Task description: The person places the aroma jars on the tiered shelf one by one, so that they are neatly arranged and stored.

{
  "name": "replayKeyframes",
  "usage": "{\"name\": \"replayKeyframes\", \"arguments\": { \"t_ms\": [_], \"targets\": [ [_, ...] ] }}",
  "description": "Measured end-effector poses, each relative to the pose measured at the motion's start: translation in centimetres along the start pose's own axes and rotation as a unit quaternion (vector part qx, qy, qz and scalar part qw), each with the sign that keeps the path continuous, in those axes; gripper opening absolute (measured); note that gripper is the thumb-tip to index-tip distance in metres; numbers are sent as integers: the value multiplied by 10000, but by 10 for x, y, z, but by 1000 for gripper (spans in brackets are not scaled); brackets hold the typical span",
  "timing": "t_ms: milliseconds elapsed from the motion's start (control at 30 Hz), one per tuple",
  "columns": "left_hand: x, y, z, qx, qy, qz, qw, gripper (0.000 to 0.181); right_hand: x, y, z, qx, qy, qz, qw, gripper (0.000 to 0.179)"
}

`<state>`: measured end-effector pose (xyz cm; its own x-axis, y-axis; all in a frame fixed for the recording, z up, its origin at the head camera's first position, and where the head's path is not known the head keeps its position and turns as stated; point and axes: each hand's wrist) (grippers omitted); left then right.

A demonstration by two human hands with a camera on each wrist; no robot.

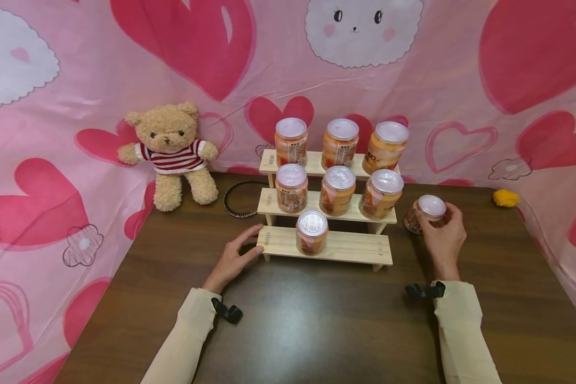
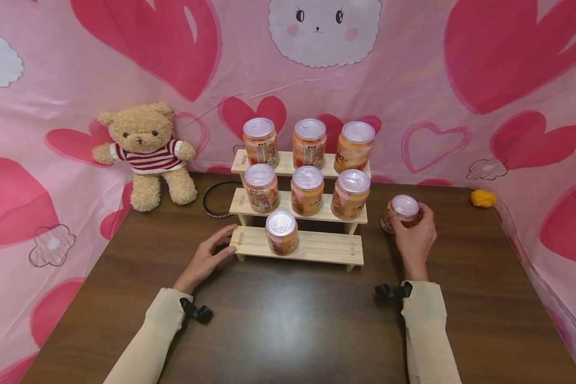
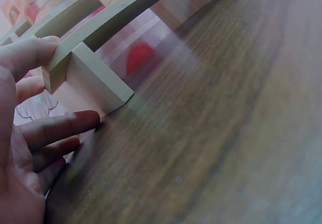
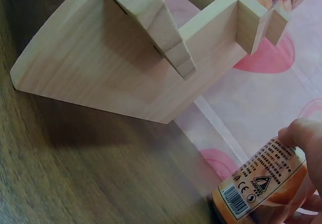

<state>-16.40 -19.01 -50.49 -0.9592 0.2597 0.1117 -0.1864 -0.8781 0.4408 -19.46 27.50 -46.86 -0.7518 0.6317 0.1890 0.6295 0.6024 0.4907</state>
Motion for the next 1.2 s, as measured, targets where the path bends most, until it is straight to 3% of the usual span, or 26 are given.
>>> {"name": "replayKeyframes", "arguments": {
  "t_ms": [1200],
  "targets": [
    [-2,1,-1,-212,-63,34,9997,54,-3,2,0,370,160,448,9982,61]
  ]
}}
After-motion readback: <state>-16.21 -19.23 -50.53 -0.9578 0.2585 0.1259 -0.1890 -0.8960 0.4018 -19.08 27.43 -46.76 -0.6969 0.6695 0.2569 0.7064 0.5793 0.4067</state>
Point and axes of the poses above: each hand's wrist, its own x-axis towards the middle knuckle, its own y-axis out of the back of the hand, z = x × y
